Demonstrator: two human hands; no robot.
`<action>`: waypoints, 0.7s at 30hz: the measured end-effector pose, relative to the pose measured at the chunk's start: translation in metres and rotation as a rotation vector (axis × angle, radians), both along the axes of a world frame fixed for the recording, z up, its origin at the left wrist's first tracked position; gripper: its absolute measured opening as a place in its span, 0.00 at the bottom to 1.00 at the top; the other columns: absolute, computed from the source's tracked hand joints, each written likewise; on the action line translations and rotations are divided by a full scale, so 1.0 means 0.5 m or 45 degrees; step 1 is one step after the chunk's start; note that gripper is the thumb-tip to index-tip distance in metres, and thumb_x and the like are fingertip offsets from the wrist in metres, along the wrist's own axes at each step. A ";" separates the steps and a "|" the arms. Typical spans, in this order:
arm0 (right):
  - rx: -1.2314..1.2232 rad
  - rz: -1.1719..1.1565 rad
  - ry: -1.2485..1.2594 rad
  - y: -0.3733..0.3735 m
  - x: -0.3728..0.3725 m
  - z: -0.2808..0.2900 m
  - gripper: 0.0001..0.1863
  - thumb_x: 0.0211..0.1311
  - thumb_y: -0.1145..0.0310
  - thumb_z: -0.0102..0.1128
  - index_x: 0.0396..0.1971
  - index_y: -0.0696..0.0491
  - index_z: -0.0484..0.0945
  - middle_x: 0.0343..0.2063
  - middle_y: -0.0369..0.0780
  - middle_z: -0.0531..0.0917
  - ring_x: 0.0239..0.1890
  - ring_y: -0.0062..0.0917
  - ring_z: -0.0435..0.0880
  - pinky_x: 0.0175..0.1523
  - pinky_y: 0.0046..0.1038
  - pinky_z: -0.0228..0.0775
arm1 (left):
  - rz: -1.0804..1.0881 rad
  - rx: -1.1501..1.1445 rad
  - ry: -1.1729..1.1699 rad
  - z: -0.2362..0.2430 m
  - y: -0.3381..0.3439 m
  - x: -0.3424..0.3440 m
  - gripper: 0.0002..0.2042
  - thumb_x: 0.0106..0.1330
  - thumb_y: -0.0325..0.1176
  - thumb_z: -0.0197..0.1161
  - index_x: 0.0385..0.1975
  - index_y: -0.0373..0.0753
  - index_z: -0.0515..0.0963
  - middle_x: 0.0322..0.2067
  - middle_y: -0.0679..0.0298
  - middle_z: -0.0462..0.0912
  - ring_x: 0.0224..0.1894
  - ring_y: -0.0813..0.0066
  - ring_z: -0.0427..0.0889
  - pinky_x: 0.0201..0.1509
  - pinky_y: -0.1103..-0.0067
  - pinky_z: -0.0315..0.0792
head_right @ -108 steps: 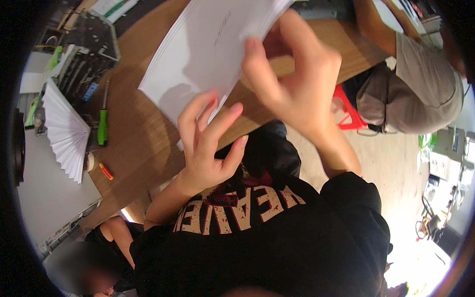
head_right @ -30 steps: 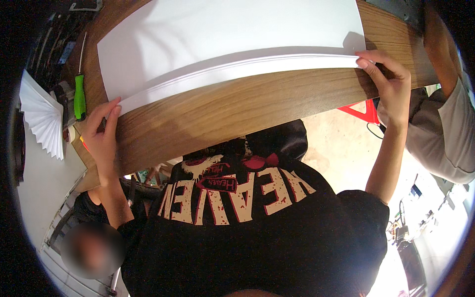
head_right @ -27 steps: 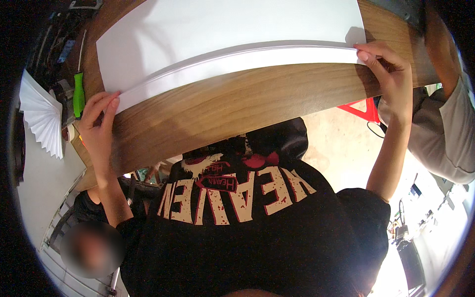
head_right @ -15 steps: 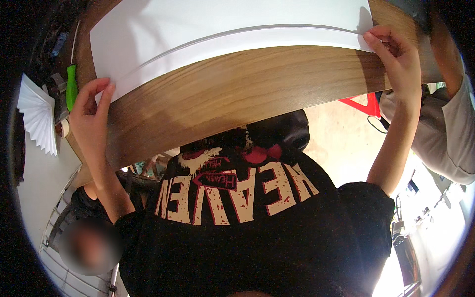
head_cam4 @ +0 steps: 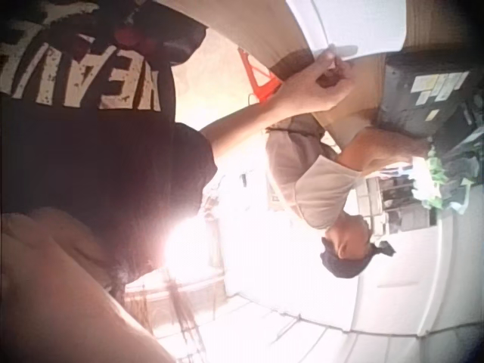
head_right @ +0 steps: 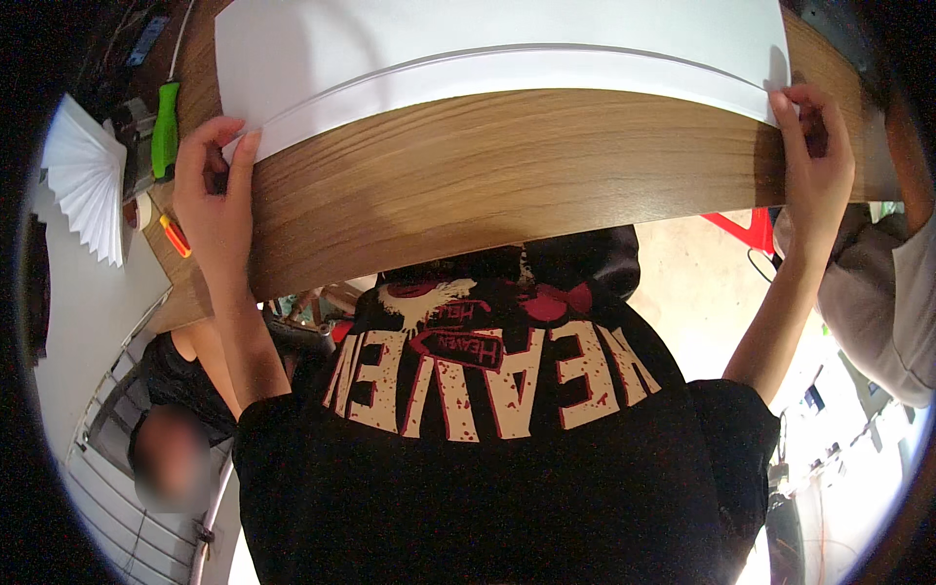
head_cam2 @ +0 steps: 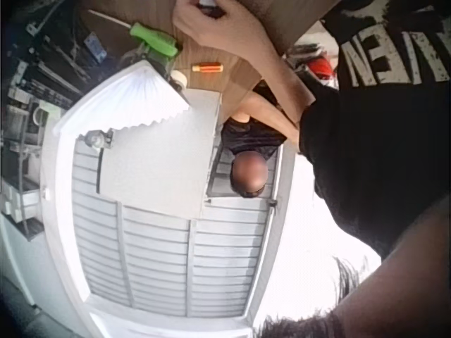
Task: The person folds paper into a fan shape by hand and then folds another sheet of paper into a strip.
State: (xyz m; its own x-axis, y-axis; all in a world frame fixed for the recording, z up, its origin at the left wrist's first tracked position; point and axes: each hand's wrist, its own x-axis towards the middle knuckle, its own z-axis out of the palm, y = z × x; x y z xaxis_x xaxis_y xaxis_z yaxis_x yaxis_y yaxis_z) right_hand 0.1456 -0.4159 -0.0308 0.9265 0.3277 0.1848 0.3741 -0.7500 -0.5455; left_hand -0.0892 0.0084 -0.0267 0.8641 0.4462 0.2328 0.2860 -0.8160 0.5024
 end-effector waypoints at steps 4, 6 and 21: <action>0.107 -0.028 0.049 -0.016 0.007 -0.016 0.08 0.64 0.68 0.66 0.37 0.57 0.81 0.29 0.29 0.77 0.33 0.12 0.72 0.38 0.15 0.63 | -0.011 0.026 -0.005 0.004 -0.002 -0.003 0.06 0.59 0.29 0.69 0.35 0.39 0.81 0.32 0.66 0.79 0.28 0.73 0.69 0.35 0.79 0.67; 0.074 0.002 -0.082 0.003 -0.007 -0.014 0.08 0.63 0.69 0.66 0.37 0.56 0.81 0.31 0.30 0.78 0.33 0.13 0.73 0.38 0.16 0.64 | -0.115 0.204 -0.100 -0.006 0.000 0.002 0.06 0.60 0.27 0.68 0.36 0.41 0.82 0.34 0.65 0.79 0.33 0.70 0.74 0.39 0.78 0.70; -0.284 0.229 -0.468 0.031 -0.046 0.035 0.08 0.62 0.78 0.61 0.39 0.53 0.82 0.33 0.37 0.87 0.35 0.23 0.87 0.42 0.23 0.76 | -0.497 0.641 0.221 0.045 -0.054 -0.016 0.25 0.56 0.17 0.57 0.53 0.47 0.81 0.44 0.63 0.82 0.46 0.63 0.82 0.49 0.72 0.75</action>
State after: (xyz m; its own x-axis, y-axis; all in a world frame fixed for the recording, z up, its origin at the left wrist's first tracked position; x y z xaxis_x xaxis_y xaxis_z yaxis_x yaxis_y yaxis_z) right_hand 0.1226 -0.4004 -0.0131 0.7378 0.5459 0.3970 0.6470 -0.7397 -0.1853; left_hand -0.0971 -0.0186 -0.0044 0.9842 -0.0341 0.1737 -0.0355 -0.9994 0.0054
